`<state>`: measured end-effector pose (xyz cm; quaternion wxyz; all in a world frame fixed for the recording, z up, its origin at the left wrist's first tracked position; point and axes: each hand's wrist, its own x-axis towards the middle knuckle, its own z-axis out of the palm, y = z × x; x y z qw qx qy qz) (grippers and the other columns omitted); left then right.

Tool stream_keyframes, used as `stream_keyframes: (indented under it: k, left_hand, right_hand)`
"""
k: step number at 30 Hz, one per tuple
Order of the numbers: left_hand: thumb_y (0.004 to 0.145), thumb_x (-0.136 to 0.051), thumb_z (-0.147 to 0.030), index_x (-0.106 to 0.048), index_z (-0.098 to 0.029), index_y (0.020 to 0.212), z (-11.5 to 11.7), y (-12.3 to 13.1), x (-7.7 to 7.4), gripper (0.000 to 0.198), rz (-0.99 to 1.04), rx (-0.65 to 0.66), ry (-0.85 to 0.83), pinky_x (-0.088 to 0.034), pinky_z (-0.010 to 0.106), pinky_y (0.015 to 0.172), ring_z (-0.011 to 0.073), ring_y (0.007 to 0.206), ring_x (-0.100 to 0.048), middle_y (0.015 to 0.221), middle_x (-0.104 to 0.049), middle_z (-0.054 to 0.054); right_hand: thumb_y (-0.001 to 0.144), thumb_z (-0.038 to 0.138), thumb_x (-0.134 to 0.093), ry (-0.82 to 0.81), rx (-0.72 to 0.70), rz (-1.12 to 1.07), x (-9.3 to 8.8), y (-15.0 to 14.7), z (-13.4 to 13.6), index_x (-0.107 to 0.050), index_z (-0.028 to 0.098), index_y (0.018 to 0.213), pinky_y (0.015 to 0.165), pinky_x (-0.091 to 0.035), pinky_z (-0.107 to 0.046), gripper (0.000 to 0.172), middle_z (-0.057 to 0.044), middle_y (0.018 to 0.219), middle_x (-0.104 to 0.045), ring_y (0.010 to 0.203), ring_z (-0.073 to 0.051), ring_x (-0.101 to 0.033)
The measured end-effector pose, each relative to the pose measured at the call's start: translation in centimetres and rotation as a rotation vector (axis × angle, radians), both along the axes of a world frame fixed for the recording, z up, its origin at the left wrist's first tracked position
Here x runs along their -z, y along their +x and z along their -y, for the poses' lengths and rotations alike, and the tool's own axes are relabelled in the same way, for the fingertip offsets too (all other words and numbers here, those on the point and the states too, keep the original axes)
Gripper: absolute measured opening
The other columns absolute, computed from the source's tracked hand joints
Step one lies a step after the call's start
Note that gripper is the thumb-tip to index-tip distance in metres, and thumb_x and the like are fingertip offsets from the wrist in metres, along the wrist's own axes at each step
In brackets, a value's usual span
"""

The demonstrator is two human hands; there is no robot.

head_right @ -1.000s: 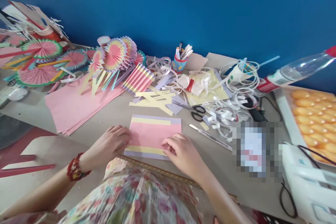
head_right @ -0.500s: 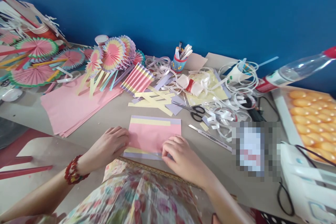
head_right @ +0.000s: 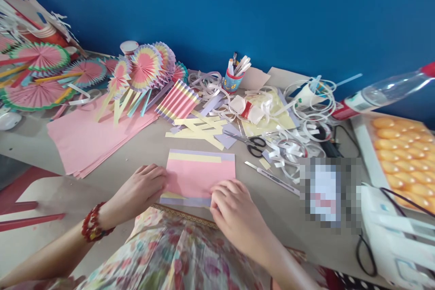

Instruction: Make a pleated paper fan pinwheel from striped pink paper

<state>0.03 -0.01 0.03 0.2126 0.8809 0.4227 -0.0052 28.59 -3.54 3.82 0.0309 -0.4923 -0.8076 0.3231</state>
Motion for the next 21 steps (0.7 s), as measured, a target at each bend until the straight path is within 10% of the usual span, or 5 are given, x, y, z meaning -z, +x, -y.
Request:
stream_keyframes:
  k: [21]
  left_hand:
    - [0.098,-0.038,-0.019,-0.055,-0.019,0.087,0.0,0.1,-0.1,0.02,0.01,0.014,0.024,-0.039,0.038,0.081,0.0218,0.09,-0.053,0.094,-0.059,0.006]
  right_hand:
    - [0.09,0.022,-0.053,-0.446,-0.035,-0.12,-1.9,-0.4,-0.8,-0.059,0.024,0.081,0.116,-0.025,-0.053,0.011,0.0,0.152,-0.042,0.147,-0.026,-0.022]
